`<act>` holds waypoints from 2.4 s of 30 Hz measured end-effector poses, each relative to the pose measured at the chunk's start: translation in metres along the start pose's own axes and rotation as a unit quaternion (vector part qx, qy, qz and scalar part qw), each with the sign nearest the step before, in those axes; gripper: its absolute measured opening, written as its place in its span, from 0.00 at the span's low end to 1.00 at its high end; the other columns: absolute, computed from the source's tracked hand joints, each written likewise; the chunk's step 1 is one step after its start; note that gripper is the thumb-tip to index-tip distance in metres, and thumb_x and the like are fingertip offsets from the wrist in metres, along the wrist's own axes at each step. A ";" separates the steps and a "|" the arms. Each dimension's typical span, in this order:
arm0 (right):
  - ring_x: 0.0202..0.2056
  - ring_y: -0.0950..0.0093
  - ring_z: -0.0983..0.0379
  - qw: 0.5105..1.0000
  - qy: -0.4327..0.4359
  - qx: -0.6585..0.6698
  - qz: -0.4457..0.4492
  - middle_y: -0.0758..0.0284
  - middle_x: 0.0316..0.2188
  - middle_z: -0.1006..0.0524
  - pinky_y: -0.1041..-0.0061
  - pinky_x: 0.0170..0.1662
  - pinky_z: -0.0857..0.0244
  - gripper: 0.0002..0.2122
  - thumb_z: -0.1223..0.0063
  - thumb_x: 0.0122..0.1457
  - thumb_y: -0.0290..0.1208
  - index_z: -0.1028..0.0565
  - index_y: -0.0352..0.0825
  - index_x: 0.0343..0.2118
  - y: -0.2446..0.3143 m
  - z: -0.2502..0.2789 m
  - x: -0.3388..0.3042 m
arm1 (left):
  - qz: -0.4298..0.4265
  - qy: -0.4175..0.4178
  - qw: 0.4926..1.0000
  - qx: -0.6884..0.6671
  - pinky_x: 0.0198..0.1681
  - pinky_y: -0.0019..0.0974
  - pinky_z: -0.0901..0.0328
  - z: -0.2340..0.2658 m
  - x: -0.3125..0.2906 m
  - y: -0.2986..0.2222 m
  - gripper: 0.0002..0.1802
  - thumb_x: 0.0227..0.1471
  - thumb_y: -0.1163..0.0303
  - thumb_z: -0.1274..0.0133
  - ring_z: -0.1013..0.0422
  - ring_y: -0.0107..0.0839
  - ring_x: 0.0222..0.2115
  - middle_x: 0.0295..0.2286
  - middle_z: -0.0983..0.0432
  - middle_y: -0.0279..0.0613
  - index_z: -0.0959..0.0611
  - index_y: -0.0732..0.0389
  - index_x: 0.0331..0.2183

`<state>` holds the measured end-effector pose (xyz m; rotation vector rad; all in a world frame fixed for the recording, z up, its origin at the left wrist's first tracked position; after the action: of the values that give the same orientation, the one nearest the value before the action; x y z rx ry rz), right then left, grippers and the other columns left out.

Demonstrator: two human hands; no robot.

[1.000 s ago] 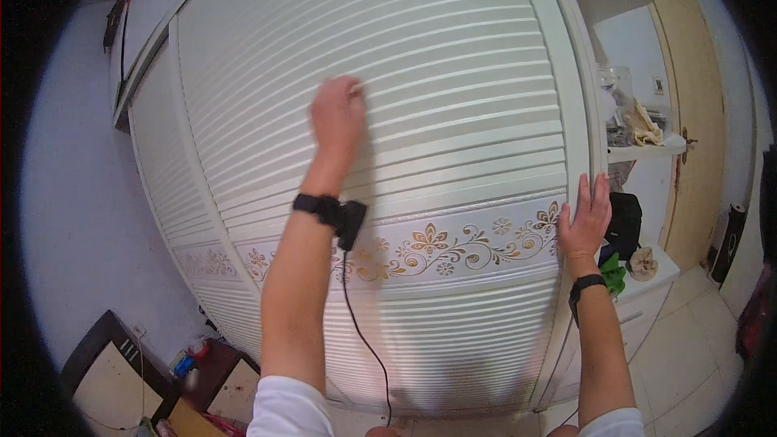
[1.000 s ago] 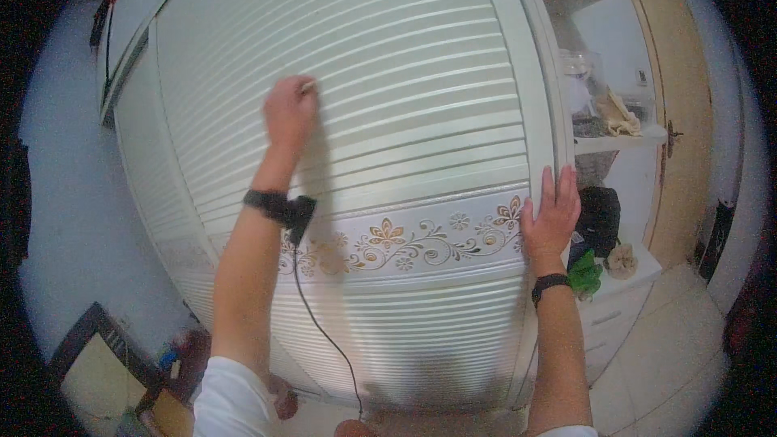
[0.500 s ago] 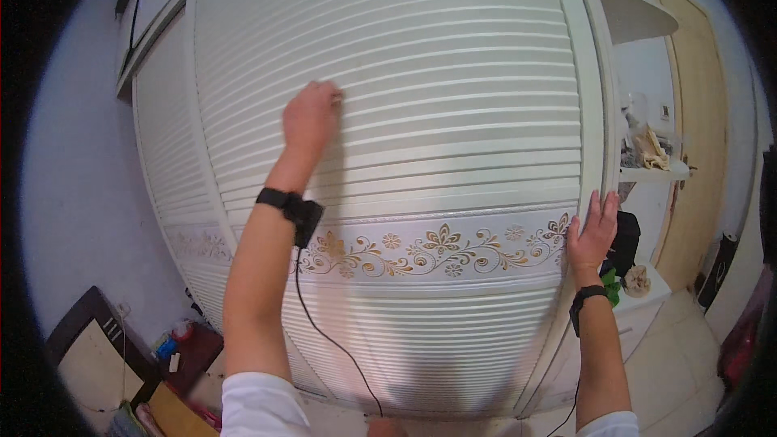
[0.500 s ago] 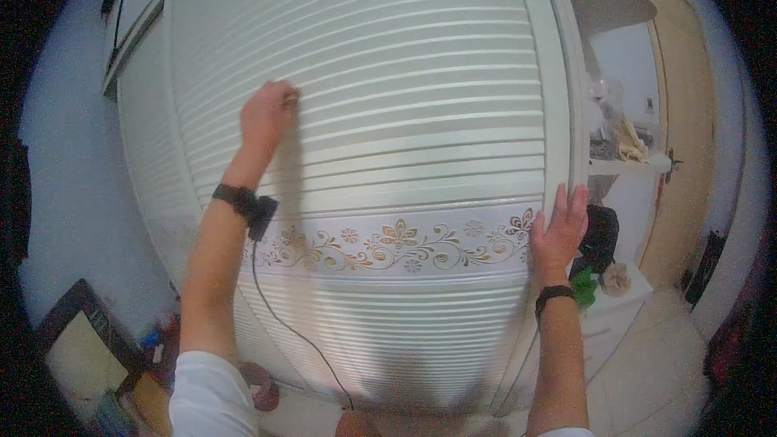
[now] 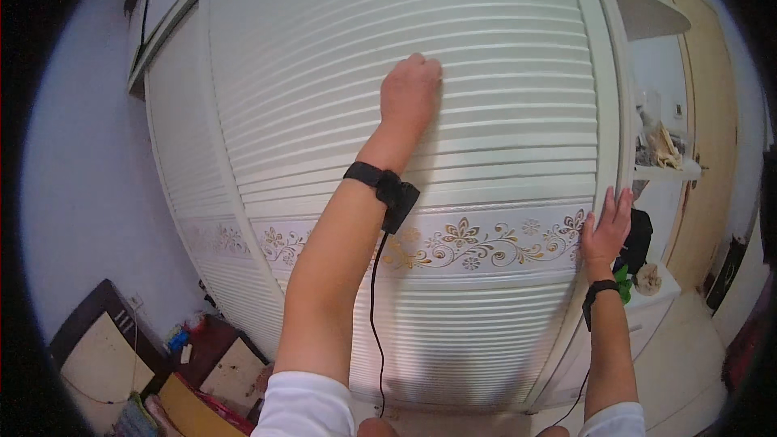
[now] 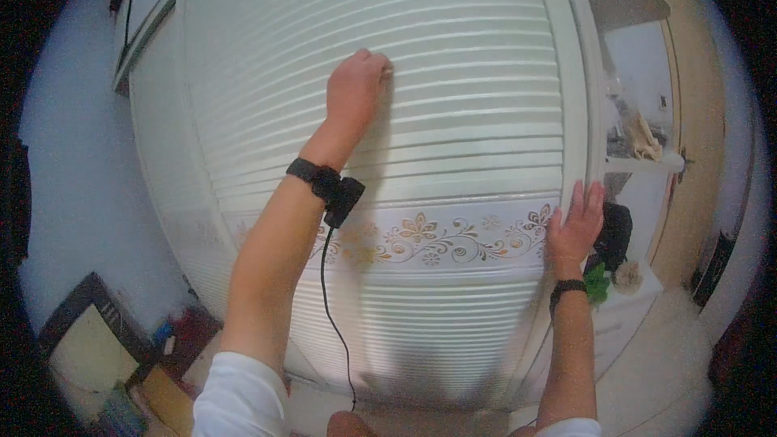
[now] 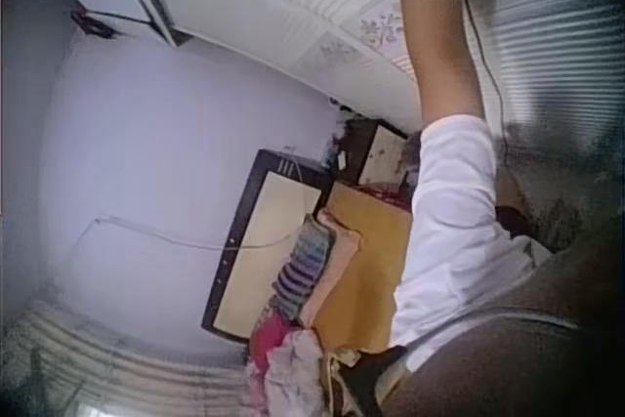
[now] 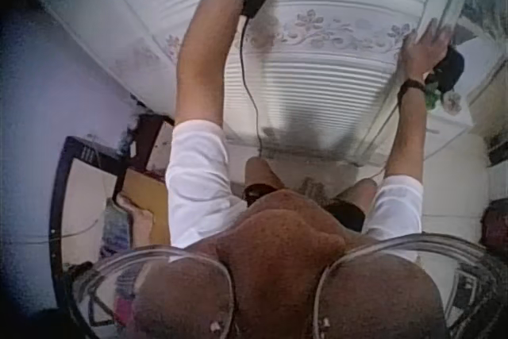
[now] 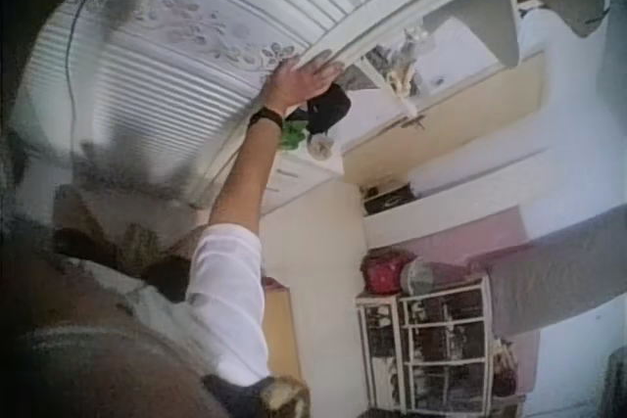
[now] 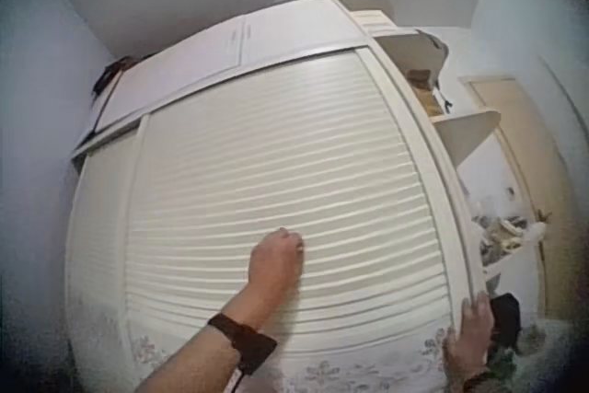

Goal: Repairing or cleaning the surface and tracks of a sliding wardrobe door.

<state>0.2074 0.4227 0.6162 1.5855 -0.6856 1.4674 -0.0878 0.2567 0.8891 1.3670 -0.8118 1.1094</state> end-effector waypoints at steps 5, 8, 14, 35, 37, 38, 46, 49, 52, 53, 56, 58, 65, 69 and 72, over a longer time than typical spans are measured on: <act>0.68 0.60 0.56 1.000 -0.015 0.002 0.012 0.57 0.67 0.50 0.58 0.66 0.57 0.32 0.50 0.55 0.32 0.42 0.40 0.65 0.000 0.002 -0.003 | 0.020 0.031 0.999 0.004 0.37 0.47 0.31 0.027 -0.030 0.063 0.05 0.48 0.69 0.45 0.27 0.46 0.35 0.31 0.25 0.43 0.18 0.53 0.31; 0.68 0.59 0.56 1.000 -0.007 0.002 0.008 0.57 0.67 0.50 0.58 0.66 0.57 0.32 0.50 0.55 0.32 0.43 0.40 0.65 0.005 -0.001 -0.002 | 0.043 -0.028 0.997 0.054 0.35 0.48 0.31 0.056 -0.066 0.142 0.05 0.49 0.68 0.46 0.26 0.47 0.33 0.29 0.24 0.43 0.17 0.52 0.31; 0.68 0.58 0.57 1.000 -0.020 -0.003 0.022 0.56 0.67 0.50 0.57 0.65 0.56 0.33 0.51 0.55 0.33 0.43 0.39 0.65 0.001 0.001 -0.003 | 0.233 -0.042 0.967 0.092 0.36 0.48 0.32 0.061 -0.079 0.160 0.06 0.50 0.66 0.44 0.26 0.48 0.33 0.30 0.24 0.45 0.17 0.51 0.33; 0.68 0.57 0.57 1.000 0.013 -0.004 0.002 0.55 0.67 0.52 0.55 0.65 0.56 0.33 0.50 0.54 0.32 0.44 0.39 0.65 -0.002 0.003 -0.003 | 0.061 -0.020 0.998 0.019 0.35 0.48 0.32 0.046 -0.057 0.109 0.07 0.47 0.70 0.45 0.26 0.46 0.33 0.29 0.24 0.43 0.17 0.53 0.32; 0.68 0.56 0.56 1.000 0.010 -0.011 -0.001 0.54 0.67 0.51 0.55 0.65 0.56 0.33 0.51 0.54 0.32 0.44 0.38 0.65 -0.002 -0.001 -0.003 | 0.164 -0.018 0.985 0.040 0.36 0.47 0.32 0.059 -0.076 0.152 0.07 0.48 0.69 0.44 0.27 0.47 0.34 0.30 0.24 0.44 0.16 0.53 0.33; 0.68 0.56 0.56 1.000 0.000 -0.003 0.014 0.54 0.67 0.51 0.55 0.65 0.56 0.33 0.50 0.54 0.32 0.44 0.38 0.65 0.008 0.001 -0.001 | 0.232 -0.013 0.972 0.038 0.37 0.47 0.32 0.067 -0.084 0.169 0.07 0.48 0.69 0.44 0.27 0.47 0.34 0.30 0.23 0.44 0.16 0.54 0.33; 0.68 0.55 0.57 1.000 0.014 -0.006 0.006 0.53 0.67 0.52 0.54 0.65 0.56 0.38 0.45 0.50 0.33 0.46 0.40 0.65 0.000 -0.003 -0.004 | 0.096 -0.046 0.994 -0.019 0.37 0.47 0.33 0.000 -0.022 0.019 0.08 0.45 0.73 0.45 0.28 0.46 0.35 0.30 0.24 0.44 0.18 0.56 0.32; 0.68 0.54 0.57 1.000 0.012 -0.009 0.003 0.53 0.67 0.52 0.53 0.64 0.56 0.38 0.44 0.50 0.33 0.46 0.40 0.65 0.001 -0.002 -0.004 | 0.009 -0.039 0.998 -0.048 0.35 0.48 0.32 -0.028 0.008 -0.052 0.05 0.43 0.72 0.45 0.29 0.46 0.33 0.27 0.27 0.45 0.20 0.58 0.28; 0.68 0.56 0.56 1.000 0.009 0.004 0.004 0.55 0.67 0.51 0.55 0.64 0.56 0.33 0.50 0.54 0.34 0.43 0.39 0.65 0.000 0.000 -0.003 | -0.044 -0.049 0.996 -0.059 0.34 0.46 0.32 -0.034 0.035 -0.103 0.03 0.42 0.72 0.47 0.29 0.46 0.31 0.26 0.28 0.46 0.21 0.60 0.24; 0.68 0.55 0.57 1.000 0.010 0.004 0.004 0.54 0.67 0.51 0.54 0.64 0.56 0.34 0.48 0.53 0.34 0.44 0.40 0.65 0.001 -0.001 -0.003 | -0.064 -0.052 0.994 -0.068 0.33 0.46 0.32 -0.036 0.038 -0.113 0.02 0.42 0.73 0.48 0.29 0.46 0.31 0.25 0.29 0.46 0.22 0.60 0.23; 0.67 0.54 0.56 1.000 0.003 -0.008 0.008 0.54 0.67 0.50 0.53 0.64 0.55 0.35 0.47 0.52 0.35 0.44 0.40 0.65 0.003 -0.002 -0.002 | -0.091 -0.045 0.993 -0.063 0.32 0.46 0.31 -0.043 0.046 -0.127 0.02 0.42 0.74 0.48 0.29 0.45 0.30 0.24 0.29 0.46 0.22 0.60 0.21; 0.67 0.55 0.57 1.000 0.012 -0.009 0.003 0.54 0.67 0.51 0.53 0.64 0.56 0.35 0.47 0.52 0.35 0.44 0.39 0.65 0.003 0.000 -0.003 | -0.105 -0.044 0.989 -0.092 0.33 0.44 0.31 -0.043 0.048 -0.136 0.01 0.42 0.75 0.48 0.29 0.44 0.30 0.25 0.29 0.45 0.22 0.60 0.22; 0.68 0.56 0.57 1.000 0.012 0.016 0.000 0.54 0.67 0.50 0.54 0.64 0.56 0.34 0.46 0.52 0.37 0.42 0.39 0.64 0.003 0.000 -0.005 | -0.168 -0.001 0.973 -0.158 0.34 0.44 0.30 -0.066 0.037 -0.191 0.01 0.42 0.74 0.48 0.28 0.44 0.31 0.25 0.29 0.46 0.22 0.60 0.22; 0.67 0.56 0.54 1.000 0.006 0.017 0.001 0.56 0.67 0.50 0.55 0.64 0.55 0.34 0.46 0.52 0.37 0.41 0.39 0.63 0.005 0.003 -0.001 | -0.246 0.020 0.948 -0.202 0.34 0.43 0.30 -0.074 -0.002 -0.216 0.02 0.42 0.73 0.49 0.29 0.43 0.33 0.26 0.29 0.46 0.23 0.61 0.22; 0.67 0.57 0.54 1.000 0.008 0.022 0.003 0.57 0.67 0.49 0.54 0.64 0.54 0.34 0.45 0.52 0.37 0.42 0.41 0.64 -0.001 0.006 0.001 | -0.235 0.030 0.951 -0.199 0.35 0.43 0.31 -0.070 -0.018 -0.207 0.02 0.42 0.74 0.49 0.30 0.43 0.33 0.26 0.31 0.45 0.24 0.61 0.25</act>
<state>0.2115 0.4184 0.6171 1.6031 -0.6541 1.5077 0.0896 0.3480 0.7974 1.0981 -0.5816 0.5727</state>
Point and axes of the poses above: each hand's wrist, its own x-axis towards the middle knuckle, its own z-axis out of the back of the hand, y = z × x, the point moved 5 cm from there along x, towards the middle knuckle
